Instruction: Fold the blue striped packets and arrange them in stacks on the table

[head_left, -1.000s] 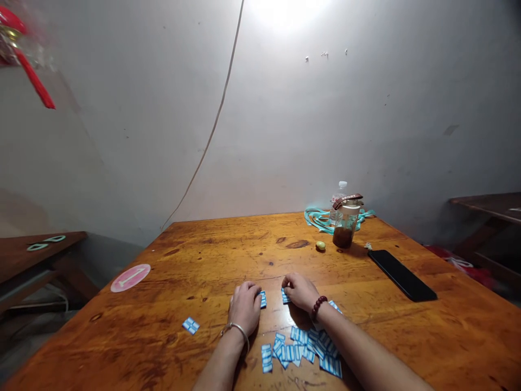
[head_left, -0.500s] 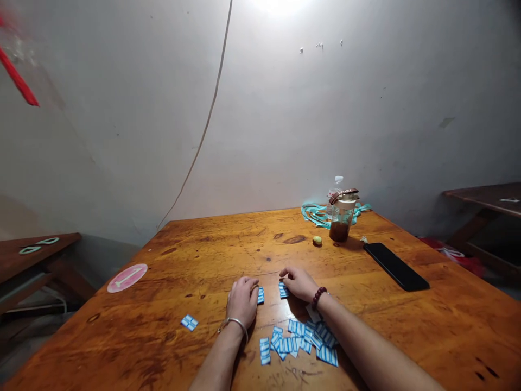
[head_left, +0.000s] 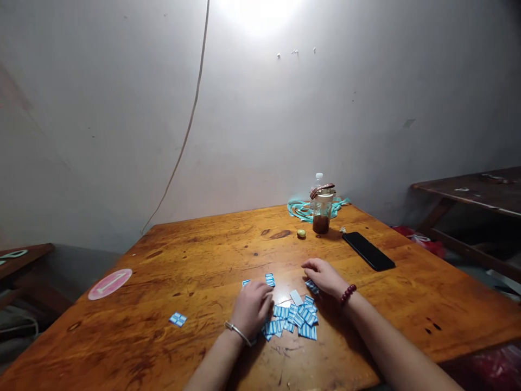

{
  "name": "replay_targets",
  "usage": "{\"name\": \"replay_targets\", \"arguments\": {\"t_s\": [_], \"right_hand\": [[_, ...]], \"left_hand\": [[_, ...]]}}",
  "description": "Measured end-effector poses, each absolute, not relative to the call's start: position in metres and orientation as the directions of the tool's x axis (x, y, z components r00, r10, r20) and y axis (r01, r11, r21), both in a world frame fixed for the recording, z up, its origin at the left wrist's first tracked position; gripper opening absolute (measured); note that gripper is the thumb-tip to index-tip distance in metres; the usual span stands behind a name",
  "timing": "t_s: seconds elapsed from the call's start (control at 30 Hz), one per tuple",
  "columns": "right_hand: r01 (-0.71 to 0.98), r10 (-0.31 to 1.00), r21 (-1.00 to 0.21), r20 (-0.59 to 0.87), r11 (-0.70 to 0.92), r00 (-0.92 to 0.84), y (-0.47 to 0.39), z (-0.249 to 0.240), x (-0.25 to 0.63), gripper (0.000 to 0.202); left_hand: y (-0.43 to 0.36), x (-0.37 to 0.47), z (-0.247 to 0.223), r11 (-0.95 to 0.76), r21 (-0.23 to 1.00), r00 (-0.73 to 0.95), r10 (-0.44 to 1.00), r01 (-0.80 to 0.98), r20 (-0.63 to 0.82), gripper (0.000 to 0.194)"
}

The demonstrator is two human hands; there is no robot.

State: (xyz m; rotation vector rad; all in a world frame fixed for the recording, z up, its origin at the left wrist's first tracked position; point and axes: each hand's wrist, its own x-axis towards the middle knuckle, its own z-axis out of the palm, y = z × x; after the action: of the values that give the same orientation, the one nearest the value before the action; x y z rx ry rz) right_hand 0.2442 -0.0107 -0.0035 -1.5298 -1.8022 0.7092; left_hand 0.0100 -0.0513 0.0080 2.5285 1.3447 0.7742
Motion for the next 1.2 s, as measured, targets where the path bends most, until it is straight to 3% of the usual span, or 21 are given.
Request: {"name": "replay_targets", "arguments": {"t_s": [0.17,0.27,0.4,0.53,0.63,0.73,0.87,1.0,1.1,1.2], "right_hand": [[0.718,0.972,-0.655,0.138,0.235,-0.192,-0.037,-0.009,0.241,0.016],[0.771,0.962,-0.577,0.126,0.270,-0.242,-0.051,-0.008,0.238,0.018],[0.751,0.957,-0.595,0.145,0.287,-0.251,-0.066,-0.001,0.239,0.018],[0.738,0.948,-0.597,0.155,0.315,-0.279,-0.084,0.006,0.236,0.018],[0.759,0.945,-0.572,0.100,0.310,-0.311,-0.094,0.004,0.227,0.031],[0.777,0.957,-0.573,0.051,0.262,-0.285,-0.094,0.000,0.219,0.026],[0.742,0.969,-0.631,0.070,0.226,-0.235,-0.086,-0.003,0.216,0.010],[0.597,0.977,-0.778,0.104,0.197,-0.187,-0.075,0.000,0.219,0.010],[0.439,0.981,-0.893,0.015,0.100,-0.193,-0.065,0.004,0.224,0.010],[0.388,0.961,-0.921,-0.071,0.039,-0.267,-0.057,0.007,0.226,0.012]], "left_hand": [[-0.074,0.034,0.005,-0.687,0.357,0.673,0.716,0.633,0.185,0.024],[-0.075,0.035,0.001,-0.676,0.378,0.678,0.719,0.633,0.150,0.024],[-0.069,0.032,0.004,-0.636,0.441,0.658,0.742,0.633,0.126,0.016],[-0.058,0.030,0.009,-0.545,0.529,0.537,0.823,0.650,0.188,0.016],[-0.047,0.027,0.005,-0.477,0.606,0.362,0.879,0.637,0.311,0.020],[-0.042,0.021,-0.002,-0.494,0.627,0.274,0.866,0.602,0.418,0.022],[-0.044,0.012,-0.004,-0.543,0.620,0.309,0.837,0.566,0.451,0.021],[-0.048,0.010,-0.001,-0.544,0.629,0.292,0.835,0.555,0.466,0.022],[-0.049,0.010,0.000,-0.530,0.657,0.263,0.845,0.536,0.467,0.021],[-0.049,0.008,0.001,-0.514,0.690,0.239,0.855,0.510,0.461,0.021]]}}
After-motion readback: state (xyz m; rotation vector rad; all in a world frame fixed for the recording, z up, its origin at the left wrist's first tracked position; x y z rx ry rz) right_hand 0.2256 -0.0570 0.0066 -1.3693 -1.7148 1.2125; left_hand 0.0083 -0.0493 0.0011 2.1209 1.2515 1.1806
